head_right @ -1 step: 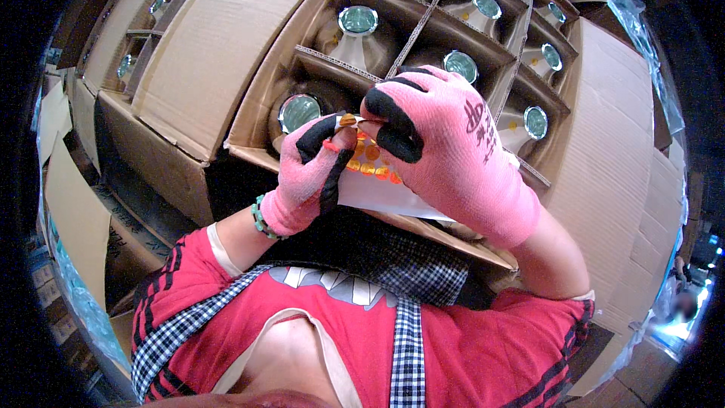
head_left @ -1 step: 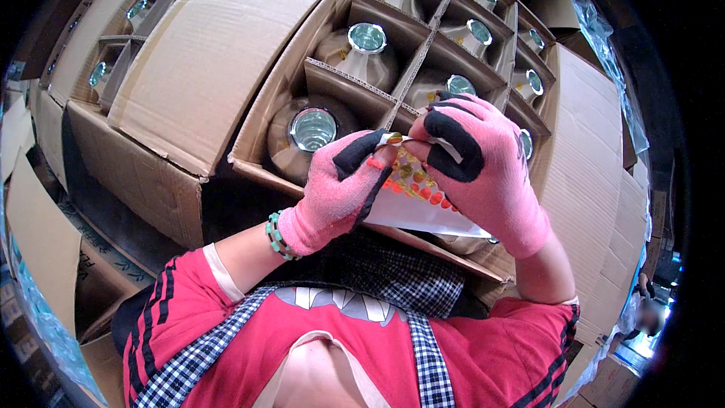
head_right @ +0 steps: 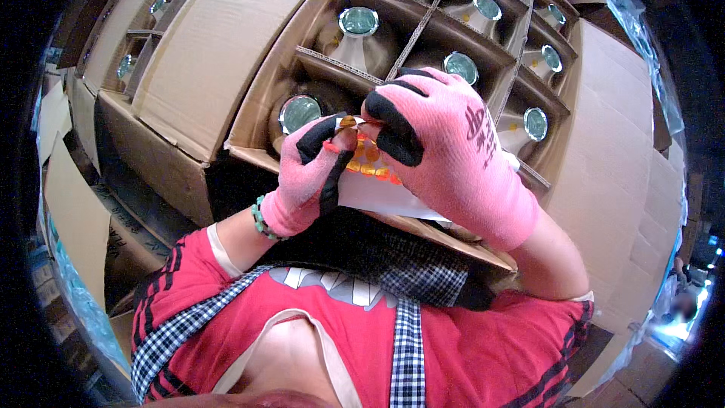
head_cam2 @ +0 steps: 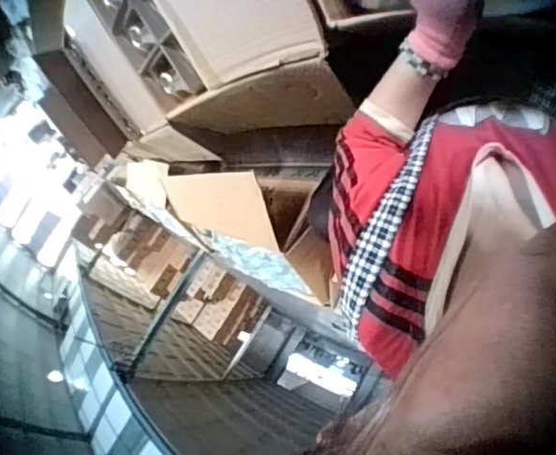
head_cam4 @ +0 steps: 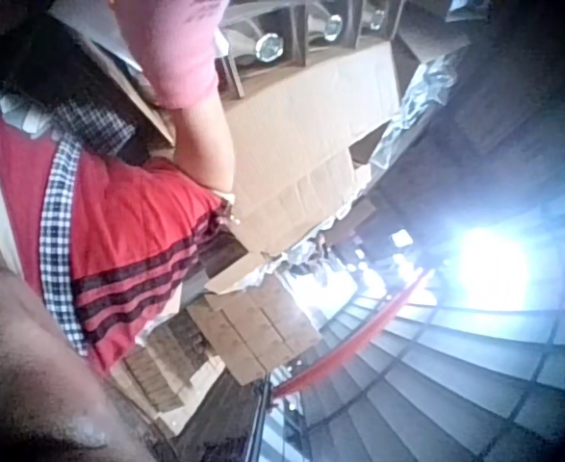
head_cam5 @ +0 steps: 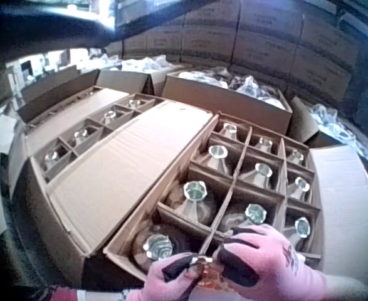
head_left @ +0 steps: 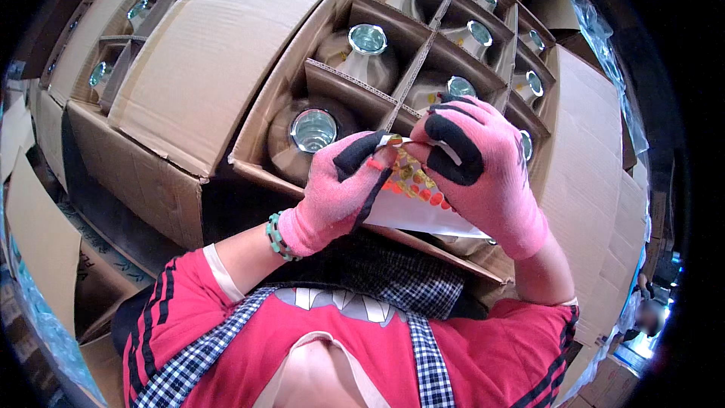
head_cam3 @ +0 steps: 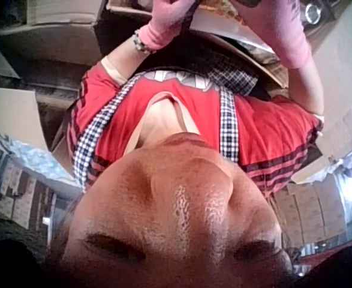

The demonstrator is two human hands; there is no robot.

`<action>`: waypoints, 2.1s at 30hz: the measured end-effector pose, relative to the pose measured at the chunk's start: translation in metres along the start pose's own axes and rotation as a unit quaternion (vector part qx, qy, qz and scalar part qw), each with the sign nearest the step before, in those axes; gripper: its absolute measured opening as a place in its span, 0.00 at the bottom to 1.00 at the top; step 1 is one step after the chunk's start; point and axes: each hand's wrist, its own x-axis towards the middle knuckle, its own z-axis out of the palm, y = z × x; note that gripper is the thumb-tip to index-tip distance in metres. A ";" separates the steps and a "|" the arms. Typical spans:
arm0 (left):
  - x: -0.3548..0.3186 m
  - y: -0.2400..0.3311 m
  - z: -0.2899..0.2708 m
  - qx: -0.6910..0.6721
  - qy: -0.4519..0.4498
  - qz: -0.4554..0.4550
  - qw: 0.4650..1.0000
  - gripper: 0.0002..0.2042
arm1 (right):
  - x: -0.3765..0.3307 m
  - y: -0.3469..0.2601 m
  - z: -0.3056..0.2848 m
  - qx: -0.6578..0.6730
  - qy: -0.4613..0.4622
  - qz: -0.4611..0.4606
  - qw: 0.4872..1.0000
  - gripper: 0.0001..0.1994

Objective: The person applies round holographic stickers to the lids of glass jars arranged in a cardboard box. They peel individual stickers from a sheet and press them onto the jar tops one by one.

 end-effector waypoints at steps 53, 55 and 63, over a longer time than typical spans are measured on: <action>-0.002 -0.002 -0.005 0.066 -0.009 -0.004 0.998 0.10 | -0.001 -0.001 -0.012 0.092 -0.062 0.078 0.991 0.10; -0.002 -0.002 -0.004 0.076 -0.015 0.015 0.997 0.10 | -0.004 0.001 -0.006 0.093 -0.051 0.075 0.992 0.07; 0.000 -0.007 -0.005 0.147 0.018 0.024 0.989 0.10 | -0.010 -0.001 -0.001 0.064 -0.028 0.064 0.995 0.06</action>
